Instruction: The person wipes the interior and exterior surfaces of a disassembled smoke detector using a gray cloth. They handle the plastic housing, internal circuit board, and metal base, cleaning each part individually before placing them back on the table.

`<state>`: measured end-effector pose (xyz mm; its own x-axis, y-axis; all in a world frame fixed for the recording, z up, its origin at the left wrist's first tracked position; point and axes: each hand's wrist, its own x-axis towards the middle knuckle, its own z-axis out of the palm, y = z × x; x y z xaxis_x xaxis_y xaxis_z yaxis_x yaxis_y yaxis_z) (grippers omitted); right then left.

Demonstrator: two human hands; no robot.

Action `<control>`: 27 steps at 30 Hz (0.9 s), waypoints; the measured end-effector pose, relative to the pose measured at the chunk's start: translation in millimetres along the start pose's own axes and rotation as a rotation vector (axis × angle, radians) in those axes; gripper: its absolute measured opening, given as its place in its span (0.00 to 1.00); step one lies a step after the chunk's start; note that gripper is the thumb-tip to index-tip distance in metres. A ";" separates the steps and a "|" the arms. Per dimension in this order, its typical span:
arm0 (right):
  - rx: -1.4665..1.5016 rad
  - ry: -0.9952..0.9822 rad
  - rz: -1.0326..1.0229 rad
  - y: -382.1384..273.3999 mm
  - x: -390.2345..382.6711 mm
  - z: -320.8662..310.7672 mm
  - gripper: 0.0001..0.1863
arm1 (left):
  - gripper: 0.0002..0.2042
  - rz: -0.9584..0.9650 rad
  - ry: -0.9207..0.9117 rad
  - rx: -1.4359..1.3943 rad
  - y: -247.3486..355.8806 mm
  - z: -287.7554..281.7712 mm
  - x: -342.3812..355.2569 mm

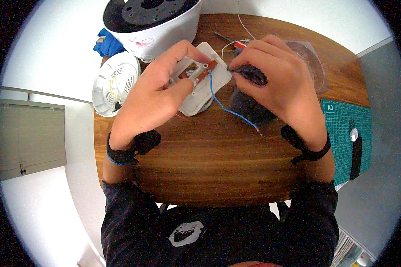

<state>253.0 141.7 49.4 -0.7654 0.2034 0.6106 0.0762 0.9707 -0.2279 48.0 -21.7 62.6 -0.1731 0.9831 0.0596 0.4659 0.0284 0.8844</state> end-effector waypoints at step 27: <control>0.076 -0.104 0.184 -7.6 -5.9 4.3 0.12 | 0.20 0.136 0.126 0.049 0.1 9.6 1.6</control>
<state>254.2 132.6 44.3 -0.8052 0.3582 0.4726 0.1754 0.9051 -0.3872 56.1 -18.4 58.3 -0.2115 0.9481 0.2377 0.5334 -0.0918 0.8409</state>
